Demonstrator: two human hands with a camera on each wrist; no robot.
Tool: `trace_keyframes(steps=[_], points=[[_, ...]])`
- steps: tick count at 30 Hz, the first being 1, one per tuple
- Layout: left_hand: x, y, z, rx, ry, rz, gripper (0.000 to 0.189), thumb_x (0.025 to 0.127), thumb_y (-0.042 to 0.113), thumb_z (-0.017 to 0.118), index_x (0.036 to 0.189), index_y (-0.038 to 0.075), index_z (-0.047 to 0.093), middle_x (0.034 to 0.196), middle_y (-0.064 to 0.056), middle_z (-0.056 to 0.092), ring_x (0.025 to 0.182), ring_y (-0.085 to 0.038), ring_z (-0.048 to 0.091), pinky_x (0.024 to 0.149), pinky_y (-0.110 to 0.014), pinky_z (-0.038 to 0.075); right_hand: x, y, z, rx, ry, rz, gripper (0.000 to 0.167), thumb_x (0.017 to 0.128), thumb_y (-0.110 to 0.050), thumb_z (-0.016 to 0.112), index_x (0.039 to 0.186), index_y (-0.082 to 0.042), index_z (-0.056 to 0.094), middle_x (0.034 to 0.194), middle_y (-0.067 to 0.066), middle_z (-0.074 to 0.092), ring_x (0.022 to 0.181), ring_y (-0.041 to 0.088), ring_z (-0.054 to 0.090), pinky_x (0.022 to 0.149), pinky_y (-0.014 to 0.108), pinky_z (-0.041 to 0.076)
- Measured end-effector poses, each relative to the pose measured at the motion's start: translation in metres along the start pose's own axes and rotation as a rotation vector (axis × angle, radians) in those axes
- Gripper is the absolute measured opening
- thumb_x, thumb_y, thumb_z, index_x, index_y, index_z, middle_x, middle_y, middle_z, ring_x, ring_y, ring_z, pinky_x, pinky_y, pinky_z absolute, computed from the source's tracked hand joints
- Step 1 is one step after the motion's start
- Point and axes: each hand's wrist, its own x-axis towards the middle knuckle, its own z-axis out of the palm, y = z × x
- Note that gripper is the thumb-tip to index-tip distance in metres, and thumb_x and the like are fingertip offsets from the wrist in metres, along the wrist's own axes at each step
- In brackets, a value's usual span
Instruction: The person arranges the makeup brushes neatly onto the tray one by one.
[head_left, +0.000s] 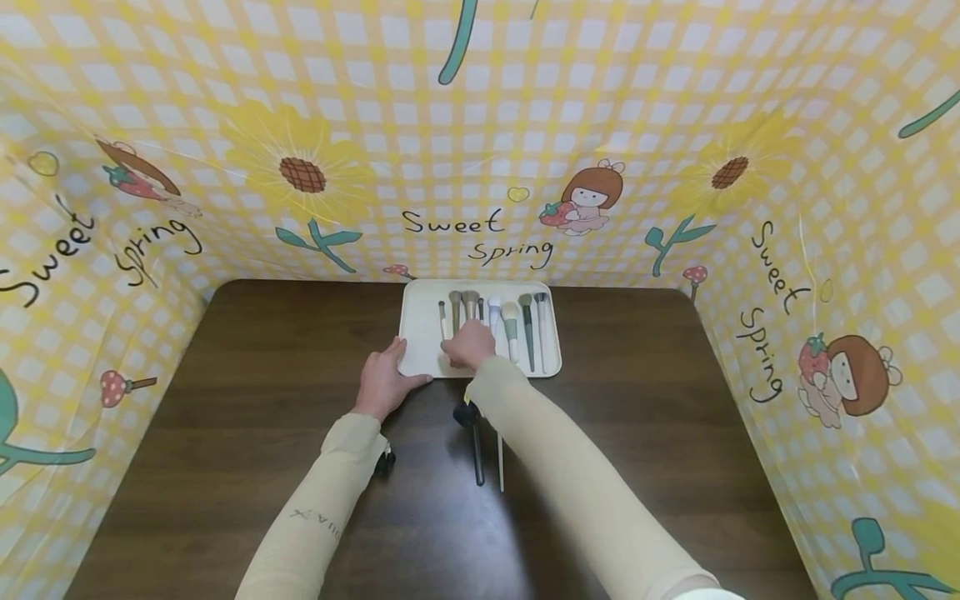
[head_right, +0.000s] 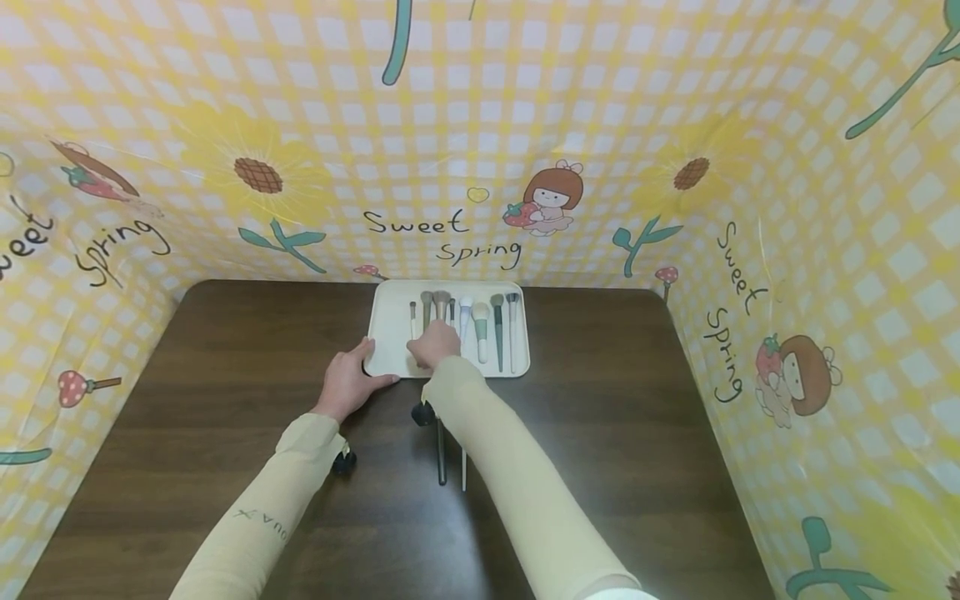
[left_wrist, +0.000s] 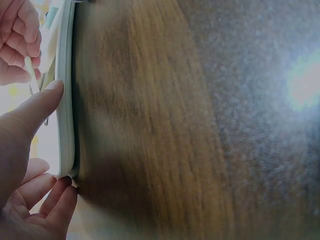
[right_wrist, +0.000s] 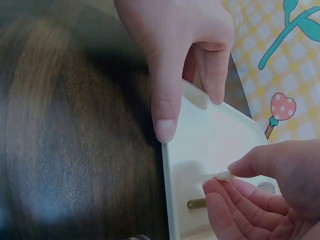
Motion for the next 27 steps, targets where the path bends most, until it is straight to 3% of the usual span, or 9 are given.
trace_keyframes(steps=[5, 18, 27], points=[[0.000, 0.001, -0.001, -0.001, -0.002, -0.005, 0.088, 0.079, 0.032, 0.089, 0.145, -0.009, 0.049, 0.149, -0.027, 0.044, 0.124, -0.052, 0.049, 0.103, -0.057, 0.040, -0.003, 0.000, 0.004, -0.023, 0.020, 0.001, 0.030, 0.087, -0.019, 0.070, 0.059, -0.010, 0.066, 0.051, 0.000, 0.061, 0.049, 0.014, 0.058, 0.049, 0.025, 0.043], [-0.002, 0.001, 0.000, -0.008, 0.000, -0.001, 0.087, 0.079, 0.031, 0.089, 0.146, -0.009, 0.049, 0.150, -0.027, 0.044, 0.126, -0.052, 0.047, 0.104, -0.057, 0.039, 0.002, 0.013, 0.031, -0.135, 0.193, -0.081, 0.028, 0.089, -0.020, 0.070, 0.064, -0.010, 0.062, 0.063, 0.003, 0.061, 0.058, 0.019, 0.057, 0.050, 0.035, 0.049], [-0.001, 0.002, 0.000, -0.010, -0.003, -0.011, 0.087, 0.079, 0.031, 0.089, 0.146, -0.009, 0.049, 0.150, -0.026, 0.044, 0.127, -0.052, 0.047, 0.104, -0.057, 0.040, -0.001, 0.013, 0.028, -0.188, 0.151, -0.076, 0.028, 0.091, -0.023, 0.068, 0.066, -0.011, 0.062, 0.062, 0.003, 0.060, 0.056, 0.018, 0.056, 0.048, 0.034, 0.048]])
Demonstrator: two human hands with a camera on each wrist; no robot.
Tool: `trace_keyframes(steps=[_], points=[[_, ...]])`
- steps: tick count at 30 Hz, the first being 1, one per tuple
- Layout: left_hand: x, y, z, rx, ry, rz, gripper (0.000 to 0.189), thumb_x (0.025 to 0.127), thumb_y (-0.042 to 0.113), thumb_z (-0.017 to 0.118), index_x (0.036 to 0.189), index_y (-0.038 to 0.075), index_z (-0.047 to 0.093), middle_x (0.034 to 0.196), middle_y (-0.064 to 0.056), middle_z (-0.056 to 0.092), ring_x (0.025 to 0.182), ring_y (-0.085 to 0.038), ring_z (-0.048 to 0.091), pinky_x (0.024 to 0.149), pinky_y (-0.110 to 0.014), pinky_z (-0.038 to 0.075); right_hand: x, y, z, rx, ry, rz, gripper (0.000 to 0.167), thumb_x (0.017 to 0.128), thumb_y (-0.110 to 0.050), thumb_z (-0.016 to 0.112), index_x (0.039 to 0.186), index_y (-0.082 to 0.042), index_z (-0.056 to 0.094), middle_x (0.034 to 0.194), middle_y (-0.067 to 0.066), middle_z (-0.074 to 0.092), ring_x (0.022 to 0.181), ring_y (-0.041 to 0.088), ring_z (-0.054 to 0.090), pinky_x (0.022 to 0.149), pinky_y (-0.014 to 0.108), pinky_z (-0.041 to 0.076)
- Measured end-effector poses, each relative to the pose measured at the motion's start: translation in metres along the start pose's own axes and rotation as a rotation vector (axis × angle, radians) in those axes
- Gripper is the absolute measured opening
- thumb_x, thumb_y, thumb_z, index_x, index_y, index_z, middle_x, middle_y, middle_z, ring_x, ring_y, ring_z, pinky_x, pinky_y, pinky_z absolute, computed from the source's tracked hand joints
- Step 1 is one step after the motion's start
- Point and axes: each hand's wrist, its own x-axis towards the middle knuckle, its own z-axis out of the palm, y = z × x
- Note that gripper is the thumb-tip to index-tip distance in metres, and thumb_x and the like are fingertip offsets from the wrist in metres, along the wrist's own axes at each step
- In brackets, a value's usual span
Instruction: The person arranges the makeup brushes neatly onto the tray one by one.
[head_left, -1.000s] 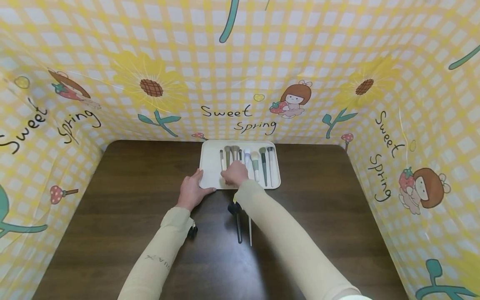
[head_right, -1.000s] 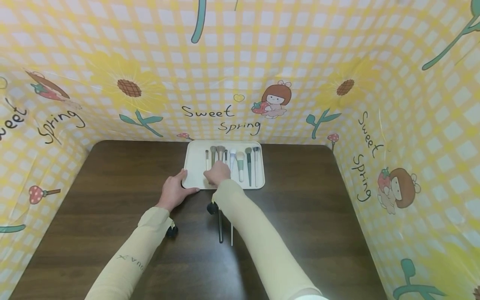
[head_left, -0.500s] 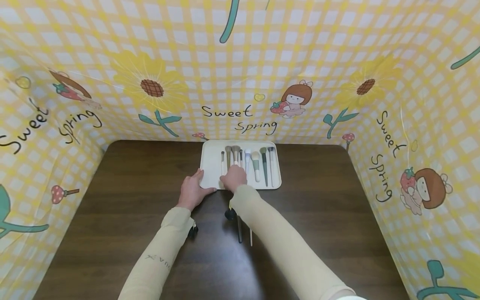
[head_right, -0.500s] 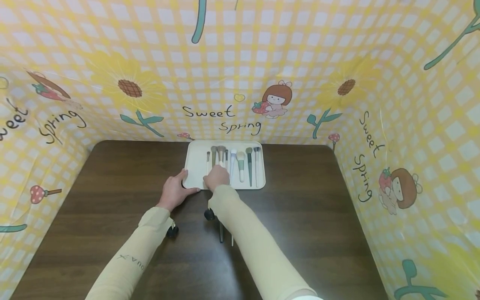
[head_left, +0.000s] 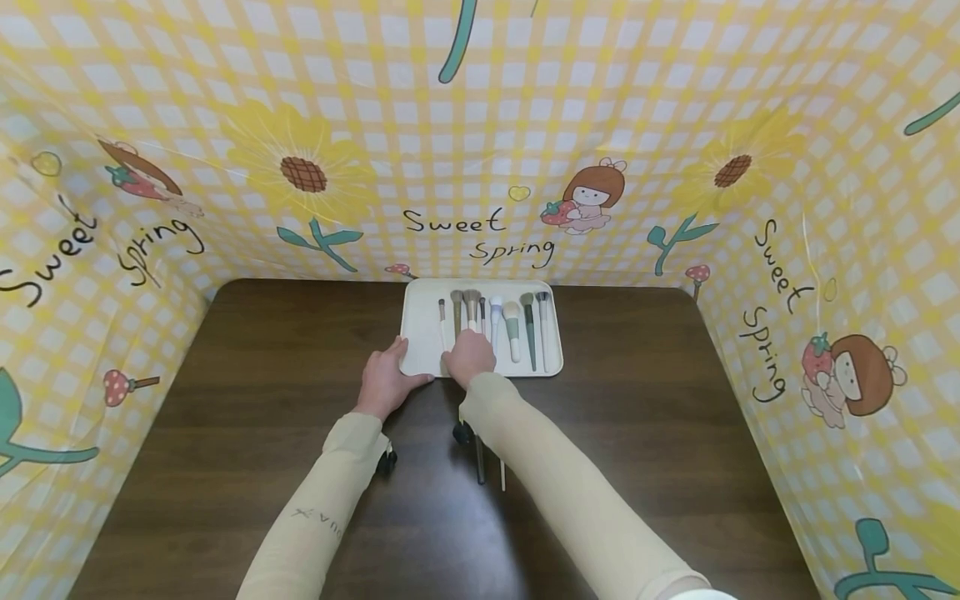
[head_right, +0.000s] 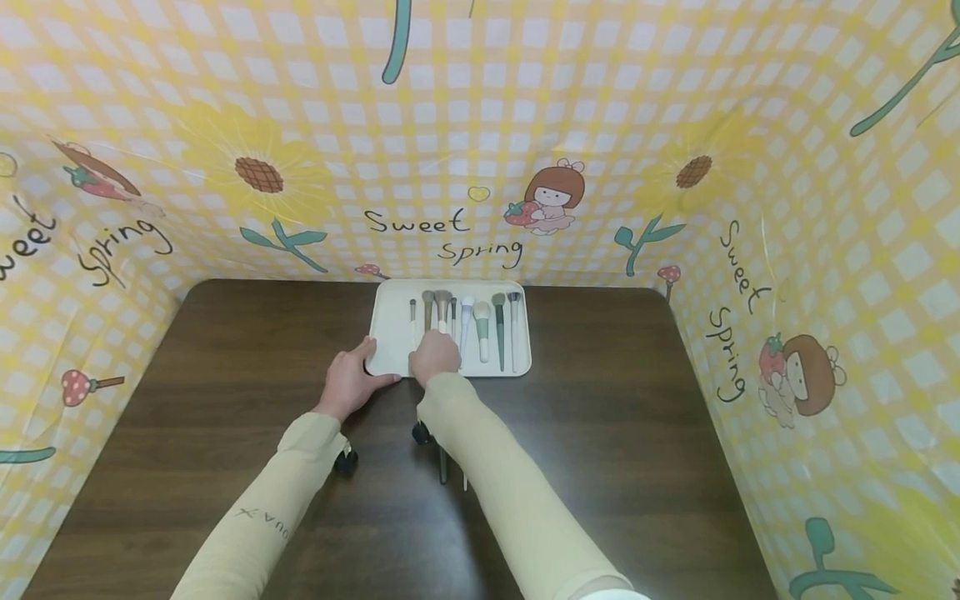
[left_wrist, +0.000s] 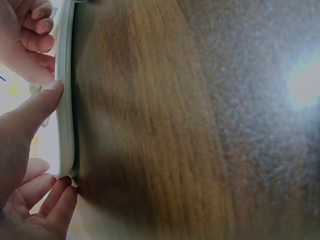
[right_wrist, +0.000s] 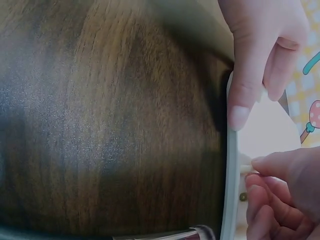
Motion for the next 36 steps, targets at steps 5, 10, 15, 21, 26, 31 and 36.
trace_keyframes(steps=[5, 10, 15, 21, 26, 31, 36], points=[[0.0006, 0.0008, 0.0004, 0.000, 0.001, 0.002, 0.088, 0.080, 0.030, 0.089, 0.146, -0.009, 0.048, 0.150, -0.025, 0.043, 0.127, -0.052, 0.047, 0.104, -0.057, 0.039, 0.0018, -0.0008, -0.0008, -0.030, 0.018, 0.014, 0.025, 0.091, -0.024, 0.069, 0.071, -0.009, 0.064, 0.068, 0.005, 0.064, 0.058, 0.018, 0.060, 0.049, 0.036, 0.051], [-0.0005, 0.0026, 0.0004, 0.000, 0.000, 0.009, 0.088, 0.080, 0.030, 0.089, 0.146, -0.009, 0.048, 0.150, -0.026, 0.043, 0.128, -0.052, 0.046, 0.106, -0.057, 0.038, 0.0042, -0.0001, 0.0005, -0.051, 0.035, 0.017, 0.026, 0.092, -0.026, 0.070, 0.072, -0.010, 0.066, 0.071, 0.006, 0.066, 0.059, 0.019, 0.062, 0.050, 0.038, 0.053], [-0.0006, 0.0029, -0.0002, 0.000, -0.006, 0.000, 0.088, 0.080, 0.031, 0.089, 0.147, -0.009, 0.047, 0.151, -0.026, 0.042, 0.128, -0.052, 0.046, 0.106, -0.056, 0.038, 0.0049, 0.0007, -0.0006, -0.045, 0.037, -0.016, 0.029, 0.093, -0.026, 0.071, 0.069, -0.011, 0.066, 0.068, 0.004, 0.065, 0.059, 0.019, 0.062, 0.050, 0.038, 0.052], [-0.0008, 0.0038, -0.0005, 0.001, -0.017, -0.011, 0.089, 0.081, 0.032, 0.089, 0.147, -0.008, 0.047, 0.151, -0.025, 0.042, 0.130, -0.051, 0.045, 0.108, -0.056, 0.037, 0.0053, 0.0029, -0.0004, -0.040, 0.027, -0.043, 0.031, 0.094, -0.026, 0.071, 0.065, -0.013, 0.069, 0.065, 0.001, 0.066, 0.058, 0.016, 0.062, 0.051, 0.036, 0.053], [-0.0006, 0.0043, -0.0017, 0.001, -0.026, -0.017, 0.089, 0.081, 0.033, 0.088, 0.148, -0.008, 0.046, 0.152, -0.025, 0.041, 0.129, -0.050, 0.045, 0.108, -0.055, 0.036, 0.0053, 0.0046, -0.0014, -0.027, 0.038, -0.073, 0.027, 0.093, -0.028, 0.073, 0.071, -0.013, 0.076, 0.068, -0.001, 0.069, 0.060, 0.015, 0.063, 0.055, 0.035, 0.054], [-0.0008, 0.0033, -0.0023, 0.001, -0.020, -0.017, 0.089, 0.081, 0.032, 0.088, 0.147, -0.009, 0.046, 0.152, -0.026, 0.041, 0.129, -0.051, 0.046, 0.108, -0.056, 0.037, 0.0032, 0.0058, -0.0010, 0.028, 0.053, -0.110, 0.027, 0.092, -0.030, 0.075, 0.071, -0.013, 0.077, 0.066, -0.002, 0.068, 0.059, 0.014, 0.062, 0.055, 0.032, 0.053], [-0.0007, 0.0019, -0.0024, 0.004, -0.015, -0.016, 0.088, 0.081, 0.031, 0.088, 0.147, -0.009, 0.047, 0.151, -0.027, 0.042, 0.128, -0.051, 0.046, 0.107, -0.056, 0.038, -0.0001, 0.0066, -0.0046, 0.131, 0.079, -0.124, 0.024, 0.093, -0.033, 0.075, 0.082, -0.012, 0.079, 0.074, -0.003, 0.071, 0.063, 0.012, 0.062, 0.059, 0.030, 0.053]])
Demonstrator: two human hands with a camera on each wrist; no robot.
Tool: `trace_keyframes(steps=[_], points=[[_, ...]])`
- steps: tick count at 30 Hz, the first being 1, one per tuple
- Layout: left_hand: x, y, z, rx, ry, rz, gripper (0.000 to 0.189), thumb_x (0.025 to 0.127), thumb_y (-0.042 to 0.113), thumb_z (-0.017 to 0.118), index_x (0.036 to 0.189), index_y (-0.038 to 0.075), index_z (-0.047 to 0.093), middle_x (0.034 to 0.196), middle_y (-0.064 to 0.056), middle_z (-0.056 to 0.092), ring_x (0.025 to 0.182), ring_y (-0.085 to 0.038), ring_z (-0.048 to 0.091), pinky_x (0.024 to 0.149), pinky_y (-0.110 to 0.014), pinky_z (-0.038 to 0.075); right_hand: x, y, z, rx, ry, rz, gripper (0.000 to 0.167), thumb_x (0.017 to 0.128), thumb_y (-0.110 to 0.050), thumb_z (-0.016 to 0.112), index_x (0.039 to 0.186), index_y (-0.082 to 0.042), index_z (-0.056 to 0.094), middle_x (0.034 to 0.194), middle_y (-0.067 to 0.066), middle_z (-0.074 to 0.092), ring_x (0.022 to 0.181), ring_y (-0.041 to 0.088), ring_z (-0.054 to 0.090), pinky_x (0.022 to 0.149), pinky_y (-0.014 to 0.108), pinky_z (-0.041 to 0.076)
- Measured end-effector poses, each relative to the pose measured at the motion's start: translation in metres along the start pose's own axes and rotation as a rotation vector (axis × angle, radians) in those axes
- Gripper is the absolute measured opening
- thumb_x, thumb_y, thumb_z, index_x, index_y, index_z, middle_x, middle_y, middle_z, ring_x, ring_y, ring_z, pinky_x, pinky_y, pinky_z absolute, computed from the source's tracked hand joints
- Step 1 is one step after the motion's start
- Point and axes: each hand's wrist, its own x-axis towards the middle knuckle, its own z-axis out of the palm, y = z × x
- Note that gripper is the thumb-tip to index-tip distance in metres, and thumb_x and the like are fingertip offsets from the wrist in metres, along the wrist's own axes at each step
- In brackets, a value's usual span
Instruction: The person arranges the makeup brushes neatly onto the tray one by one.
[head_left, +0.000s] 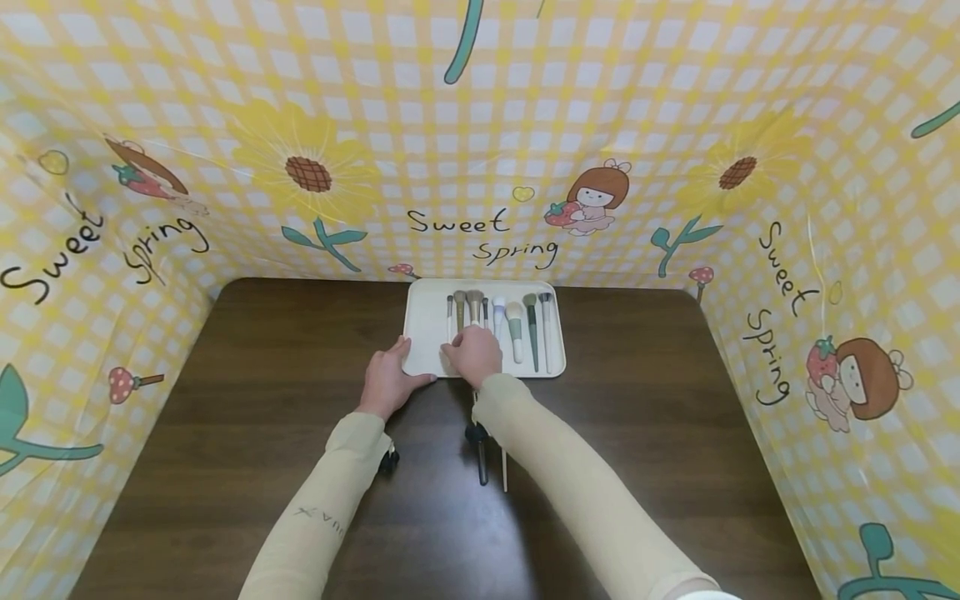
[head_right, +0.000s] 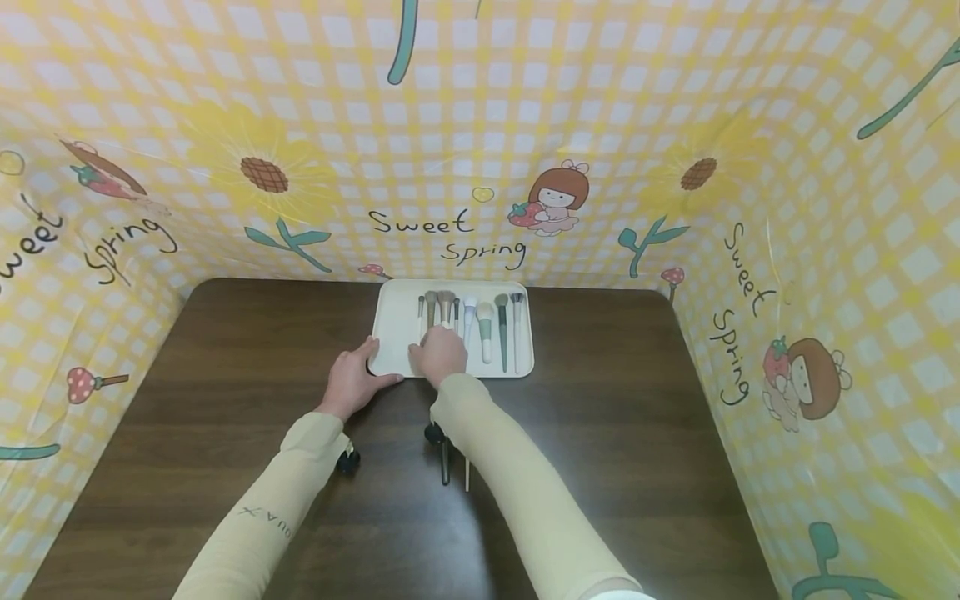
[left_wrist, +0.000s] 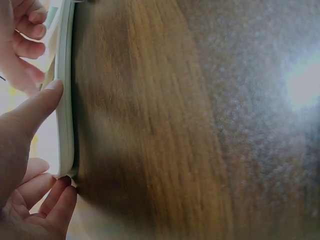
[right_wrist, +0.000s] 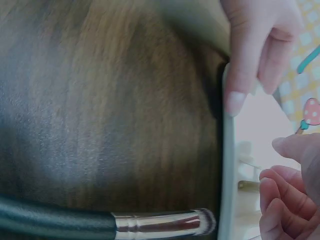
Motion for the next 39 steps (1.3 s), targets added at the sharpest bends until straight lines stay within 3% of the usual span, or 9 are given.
trace_keyframes(steps=[8, 16, 26, 35, 39], points=[[0.001, 0.000, 0.000, 0.003, -0.005, -0.006, 0.088, 0.081, 0.033, 0.088, 0.147, -0.008, 0.047, 0.152, -0.025, 0.042, 0.128, -0.051, 0.046, 0.107, -0.056, 0.038, -0.011, 0.003, -0.021, 0.148, 0.048, -0.024, 0.024, 0.094, -0.033, 0.073, 0.094, -0.009, 0.079, 0.072, -0.002, 0.072, 0.061, 0.012, 0.065, 0.064, 0.033, 0.055], [0.001, -0.001, 0.000, 0.001, 0.008, 0.008, 0.088, 0.080, 0.033, 0.089, 0.147, -0.008, 0.048, 0.151, -0.026, 0.043, 0.129, -0.051, 0.046, 0.107, -0.056, 0.037, -0.019, 0.013, -0.033, 0.244, 0.062, 0.035, 0.033, 0.096, -0.036, 0.070, 0.109, -0.007, 0.075, 0.092, 0.004, 0.073, 0.078, 0.018, 0.067, 0.071, 0.037, 0.055], [0.000, 0.001, 0.000, -0.003, 0.002, 0.003, 0.089, 0.080, 0.034, 0.089, 0.146, -0.009, 0.048, 0.151, -0.026, 0.042, 0.131, -0.050, 0.045, 0.108, -0.055, 0.036, -0.027, 0.031, -0.053, 0.258, 0.078, 0.038, 0.036, 0.094, -0.037, 0.073, 0.110, -0.005, 0.074, 0.095, 0.007, 0.072, 0.083, 0.020, 0.066, 0.075, 0.038, 0.055], [0.000, 0.001, 0.000, -0.009, 0.001, -0.001, 0.089, 0.080, 0.034, 0.089, 0.147, -0.008, 0.047, 0.152, -0.025, 0.042, 0.132, -0.050, 0.044, 0.109, -0.055, 0.036, -0.043, 0.046, -0.073, 0.281, 0.063, 0.054, 0.036, 0.093, -0.039, 0.074, 0.108, -0.006, 0.074, 0.089, 0.004, 0.071, 0.074, 0.018, 0.065, 0.065, 0.035, 0.053], [0.000, -0.001, 0.000, -0.015, 0.002, -0.001, 0.089, 0.080, 0.033, 0.089, 0.147, -0.008, 0.047, 0.152, -0.025, 0.041, 0.133, -0.050, 0.043, 0.109, -0.055, 0.035, -0.054, 0.053, -0.077, 0.312, 0.016, 0.095, 0.036, 0.093, -0.039, 0.074, 0.108, -0.006, 0.073, 0.085, 0.006, 0.071, 0.069, 0.019, 0.066, 0.064, 0.035, 0.052]])
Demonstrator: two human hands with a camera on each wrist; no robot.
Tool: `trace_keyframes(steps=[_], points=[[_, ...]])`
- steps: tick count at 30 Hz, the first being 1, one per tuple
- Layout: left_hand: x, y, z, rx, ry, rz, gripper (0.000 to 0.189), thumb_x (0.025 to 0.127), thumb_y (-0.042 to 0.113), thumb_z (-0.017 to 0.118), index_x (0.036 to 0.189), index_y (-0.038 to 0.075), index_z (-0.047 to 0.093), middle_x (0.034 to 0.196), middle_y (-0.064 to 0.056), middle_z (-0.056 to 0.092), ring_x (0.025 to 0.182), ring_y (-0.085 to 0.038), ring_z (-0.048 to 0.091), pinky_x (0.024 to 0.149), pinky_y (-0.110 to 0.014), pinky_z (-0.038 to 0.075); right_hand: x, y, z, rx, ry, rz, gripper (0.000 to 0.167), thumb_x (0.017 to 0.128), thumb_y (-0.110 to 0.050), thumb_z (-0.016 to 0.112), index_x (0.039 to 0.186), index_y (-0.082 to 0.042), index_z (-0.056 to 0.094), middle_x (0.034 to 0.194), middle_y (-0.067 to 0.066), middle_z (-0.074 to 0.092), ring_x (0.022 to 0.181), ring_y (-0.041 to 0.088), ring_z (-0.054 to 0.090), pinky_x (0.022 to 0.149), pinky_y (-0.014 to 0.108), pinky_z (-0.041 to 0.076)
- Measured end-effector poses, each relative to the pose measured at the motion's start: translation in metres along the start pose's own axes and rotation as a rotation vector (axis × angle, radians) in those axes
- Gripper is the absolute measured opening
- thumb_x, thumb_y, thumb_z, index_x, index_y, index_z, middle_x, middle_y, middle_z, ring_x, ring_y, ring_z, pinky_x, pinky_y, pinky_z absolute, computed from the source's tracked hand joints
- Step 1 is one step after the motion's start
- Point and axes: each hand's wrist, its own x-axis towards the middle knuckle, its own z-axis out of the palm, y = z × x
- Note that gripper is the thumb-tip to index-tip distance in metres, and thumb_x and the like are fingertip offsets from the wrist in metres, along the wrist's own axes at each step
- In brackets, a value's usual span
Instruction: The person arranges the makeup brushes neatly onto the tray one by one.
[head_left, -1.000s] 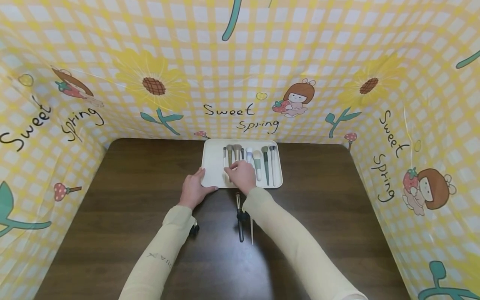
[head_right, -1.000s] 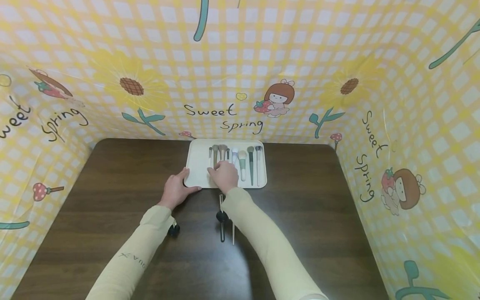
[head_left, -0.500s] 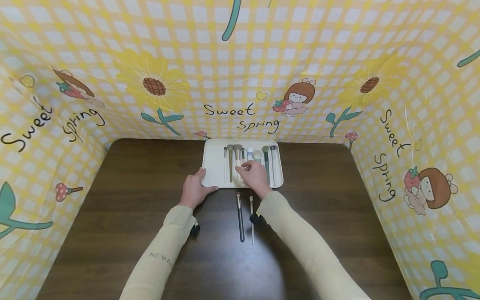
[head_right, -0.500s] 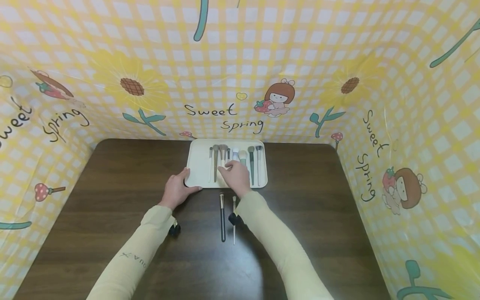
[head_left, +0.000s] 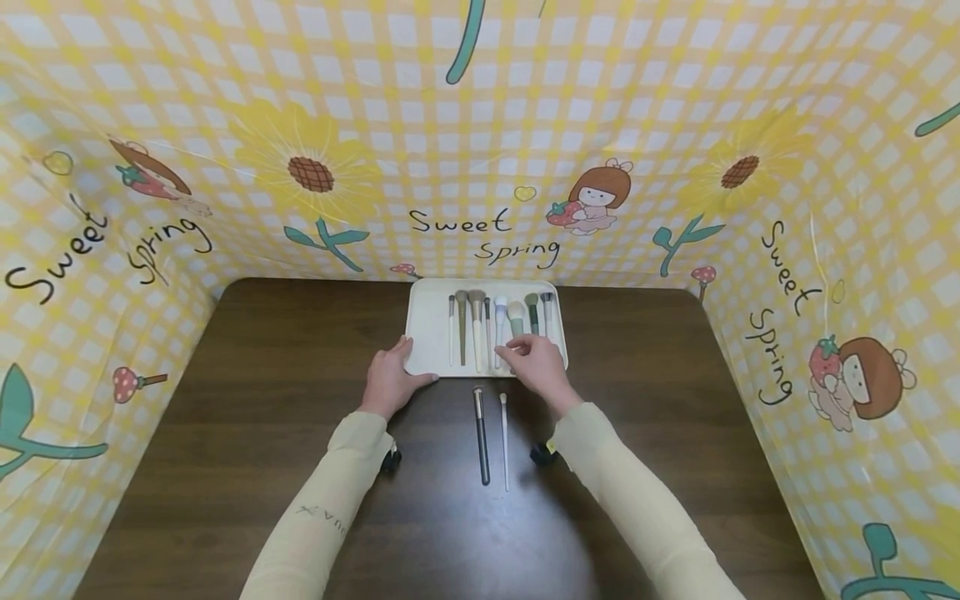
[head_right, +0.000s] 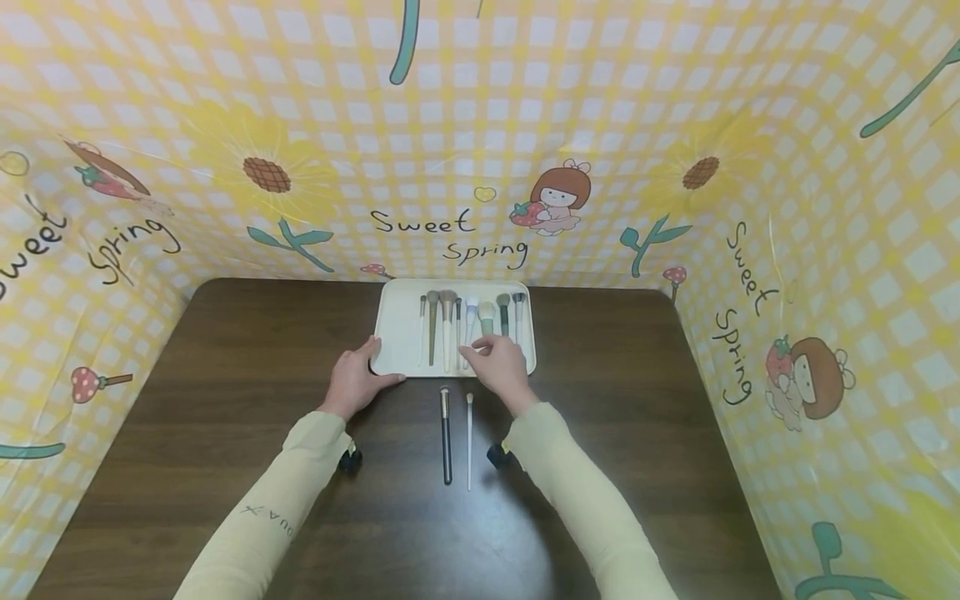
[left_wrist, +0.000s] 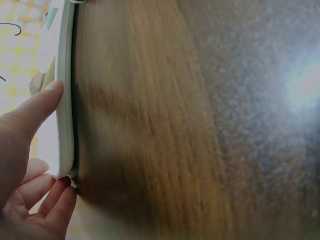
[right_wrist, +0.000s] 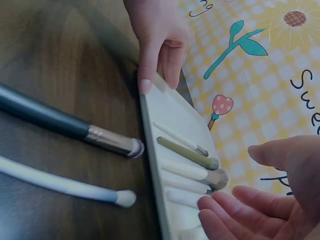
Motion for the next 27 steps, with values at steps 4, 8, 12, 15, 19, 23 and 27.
trace_keyframes(steps=[4, 8, 12, 15, 19, 23, 27], points=[[0.000, 0.000, 0.000, -0.003, 0.003, 0.001, 0.089, 0.080, 0.033, 0.089, 0.147, -0.008, 0.047, 0.152, -0.025, 0.041, 0.133, -0.050, 0.043, 0.110, -0.055, 0.035, -0.011, 0.011, -0.003, -0.012, -0.060, 0.040, 0.037, 0.094, -0.040, 0.074, 0.109, -0.006, 0.073, 0.086, 0.010, 0.072, 0.069, 0.022, 0.067, 0.064, 0.035, 0.052], [0.000, 0.000, 0.000, -0.001, 0.006, 0.004, 0.090, 0.080, 0.033, 0.089, 0.147, -0.009, 0.046, 0.152, -0.026, 0.041, 0.133, -0.051, 0.042, 0.109, -0.055, 0.035, -0.023, 0.021, -0.006, -0.021, -0.127, 0.068, 0.034, 0.093, -0.037, 0.075, 0.109, -0.006, 0.072, 0.088, 0.011, 0.072, 0.071, 0.023, 0.067, 0.063, 0.034, 0.054], [0.000, 0.000, 0.000, 0.007, -0.001, 0.007, 0.090, 0.081, 0.033, 0.088, 0.147, -0.010, 0.045, 0.152, -0.028, 0.040, 0.132, -0.052, 0.042, 0.109, -0.056, 0.035, -0.036, 0.031, -0.007, -0.057, -0.202, 0.066, 0.028, 0.091, -0.030, 0.078, 0.104, -0.006, 0.073, 0.084, 0.010, 0.072, 0.067, 0.022, 0.068, 0.059, 0.033, 0.055], [0.000, -0.001, 0.000, 0.007, -0.005, 0.006, 0.091, 0.081, 0.033, 0.088, 0.148, -0.010, 0.045, 0.153, -0.028, 0.039, 0.132, -0.052, 0.042, 0.109, -0.056, 0.035, -0.045, 0.037, -0.007, -0.101, -0.257, 0.068, 0.022, 0.089, -0.028, 0.081, 0.094, -0.007, 0.074, 0.078, 0.007, 0.071, 0.061, 0.019, 0.066, 0.056, 0.032, 0.055], [-0.001, 0.000, 0.000, 0.000, -0.006, 0.000, 0.091, 0.080, 0.033, 0.088, 0.148, -0.010, 0.045, 0.153, -0.027, 0.039, 0.133, -0.051, 0.042, 0.109, -0.056, 0.035, -0.059, 0.043, -0.005, -0.145, -0.325, 0.052, 0.021, 0.086, -0.025, 0.083, 0.080, -0.008, 0.074, 0.068, 0.005, 0.068, 0.054, 0.015, 0.063, 0.052, 0.030, 0.054], [0.000, 0.000, 0.000, -0.003, -0.006, -0.004, 0.091, 0.080, 0.034, 0.089, 0.148, -0.009, 0.045, 0.153, -0.026, 0.040, 0.133, -0.051, 0.042, 0.109, -0.055, 0.036, -0.072, 0.045, -0.002, -0.163, -0.384, 0.030, 0.023, 0.085, -0.023, 0.084, 0.071, -0.007, 0.074, 0.061, 0.003, 0.067, 0.049, 0.014, 0.062, 0.049, 0.029, 0.053], [-0.001, 0.000, 0.001, -0.004, -0.005, 0.002, 0.091, 0.080, 0.033, 0.089, 0.148, -0.009, 0.045, 0.153, -0.026, 0.040, 0.132, -0.052, 0.042, 0.109, -0.056, 0.035, -0.081, 0.046, 0.001, -0.156, -0.419, 0.040, 0.023, 0.084, -0.021, 0.084, 0.070, -0.006, 0.074, 0.059, 0.003, 0.066, 0.048, 0.015, 0.063, 0.049, 0.030, 0.054]])
